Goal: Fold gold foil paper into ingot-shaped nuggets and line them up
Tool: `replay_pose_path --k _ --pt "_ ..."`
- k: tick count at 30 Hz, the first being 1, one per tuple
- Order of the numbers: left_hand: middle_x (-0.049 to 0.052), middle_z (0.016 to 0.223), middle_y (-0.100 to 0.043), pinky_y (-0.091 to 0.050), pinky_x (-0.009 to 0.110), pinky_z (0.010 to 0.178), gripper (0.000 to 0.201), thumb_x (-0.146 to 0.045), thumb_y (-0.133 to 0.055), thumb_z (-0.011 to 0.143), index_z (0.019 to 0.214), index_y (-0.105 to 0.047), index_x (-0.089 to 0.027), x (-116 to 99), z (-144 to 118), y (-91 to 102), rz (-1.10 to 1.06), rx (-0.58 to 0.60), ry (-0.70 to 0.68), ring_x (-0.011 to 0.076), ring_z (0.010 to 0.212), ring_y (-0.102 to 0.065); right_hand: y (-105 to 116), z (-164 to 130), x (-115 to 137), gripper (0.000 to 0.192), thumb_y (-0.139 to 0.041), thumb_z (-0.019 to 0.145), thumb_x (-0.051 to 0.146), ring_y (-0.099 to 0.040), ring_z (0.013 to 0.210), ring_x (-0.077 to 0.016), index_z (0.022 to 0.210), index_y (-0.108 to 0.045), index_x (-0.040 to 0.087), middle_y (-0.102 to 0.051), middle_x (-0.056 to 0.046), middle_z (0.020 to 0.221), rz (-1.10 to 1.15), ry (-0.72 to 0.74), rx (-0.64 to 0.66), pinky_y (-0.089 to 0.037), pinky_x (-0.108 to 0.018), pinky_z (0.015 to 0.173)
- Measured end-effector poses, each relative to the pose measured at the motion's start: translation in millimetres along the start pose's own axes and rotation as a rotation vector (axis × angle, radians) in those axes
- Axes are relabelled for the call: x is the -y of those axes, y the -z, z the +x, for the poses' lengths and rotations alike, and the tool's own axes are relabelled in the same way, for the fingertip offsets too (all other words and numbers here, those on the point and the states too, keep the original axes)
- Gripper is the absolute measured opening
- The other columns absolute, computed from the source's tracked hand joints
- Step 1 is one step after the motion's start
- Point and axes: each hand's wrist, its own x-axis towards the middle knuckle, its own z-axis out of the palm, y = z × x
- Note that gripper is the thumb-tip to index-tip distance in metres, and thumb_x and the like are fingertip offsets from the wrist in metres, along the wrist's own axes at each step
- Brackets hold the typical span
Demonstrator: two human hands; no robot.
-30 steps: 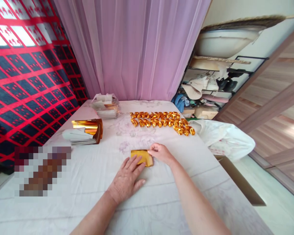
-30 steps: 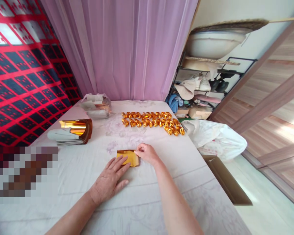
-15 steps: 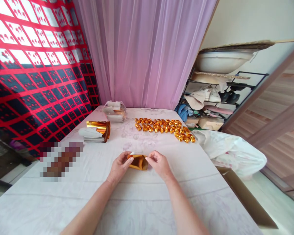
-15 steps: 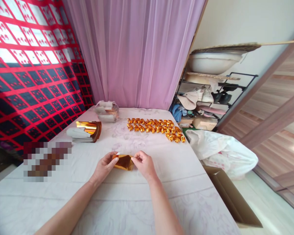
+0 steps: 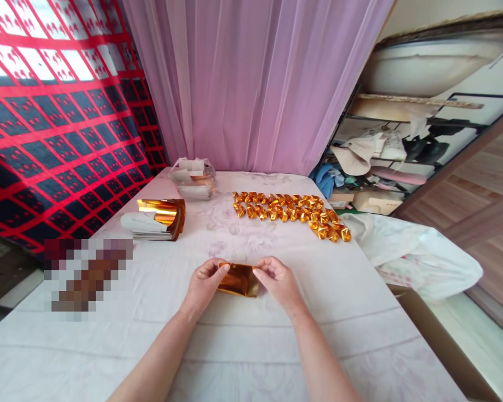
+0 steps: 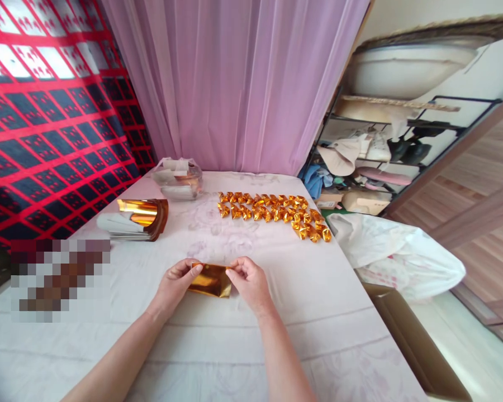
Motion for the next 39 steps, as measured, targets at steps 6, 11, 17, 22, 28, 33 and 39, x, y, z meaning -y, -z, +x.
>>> replay_pose_path --k 6,11,17,22,28,33,39 --pt "-0.002 0.066 -0.065 -0.051 0.024 0.06 0.04 -0.052 -0.08 0.064 0.074 -0.065 -0.017 1 6 -4.1 -0.01 -0.087 -0.024 0.0122 0.06 -0.061 -2 16 -3 0.04 -0.072 0.069 0.052 -0.057 0.063 -0.0138 0.089 -0.07 0.018 -0.066 -0.001 0.072 0.113 -0.132 0.058 -0.046 -0.026 0.062" --pt "-0.001 0.069 -0.067 -0.052 0.025 0.064 0.038 -0.051 -0.081 0.063 0.075 -0.067 -0.017 7 8 -2.2 0.016 -0.134 -0.026 0.0132 0.064 -0.062 0 18 -15 0.041 -0.072 0.069 0.059 -0.054 0.063 -0.0135 0.074 -0.071 0.018 -0.064 -0.001 0.068 0.116 -0.138 0.067 -0.045 -0.025 0.06" --pt "0.001 0.073 -0.071 -0.055 0.026 0.069 0.033 -0.047 -0.08 0.067 0.077 -0.069 -0.018 10 5 1.1 0.053 -0.155 -0.01 0.0144 0.068 -0.065 1 18 -4 0.042 -0.074 0.067 0.06 -0.052 0.061 -0.0129 0.07 -0.07 0.018 -0.062 -0.001 0.065 0.115 -0.164 0.047 -0.044 -0.024 0.058" --pt "0.001 0.072 -0.072 -0.056 0.024 0.065 0.031 -0.047 -0.079 0.068 0.077 -0.07 -0.019 10 2 1.5 0.127 -0.165 -0.031 0.0146 0.066 -0.066 1 15 3 0.04 -0.073 0.068 0.057 -0.052 0.06 -0.0125 0.068 -0.068 0.018 -0.061 -0.001 0.065 0.107 -0.161 0.04 -0.044 -0.024 0.058" --pt "0.001 0.069 -0.071 -0.056 0.024 0.062 0.03 -0.047 -0.077 0.071 0.076 -0.069 -0.019 7 -1 1.1 0.198 -0.172 -0.029 0.0146 0.062 -0.065 0 11 -1 0.037 -0.068 0.074 0.055 -0.051 0.06 -0.0128 0.068 -0.066 0.019 -0.06 -0.001 0.064 0.064 -0.141 0.035 -0.043 -0.024 0.056" --pt "0.0 0.067 -0.069 -0.053 0.021 0.061 0.028 -0.045 -0.078 0.071 0.073 -0.067 -0.019 4 -1 0.6 0.188 -0.186 -0.053 0.0122 0.06 -0.062 0 10 2 0.029 -0.065 0.078 0.047 -0.051 0.06 -0.0125 0.07 -0.066 0.019 -0.059 0.0 0.065 0.026 -0.113 0.058 -0.043 -0.023 0.056" --pt "0.001 0.071 -0.07 -0.053 0.023 0.064 0.028 -0.045 -0.077 0.072 0.075 -0.069 -0.018 5 -1 -0.3 0.198 -0.172 -0.07 0.0137 0.064 -0.063 0 8 3 0.022 -0.064 0.079 0.041 -0.052 0.06 -0.0125 0.079 -0.071 0.02 -0.062 -0.001 0.066 0.018 -0.071 0.045 -0.043 -0.022 0.054"
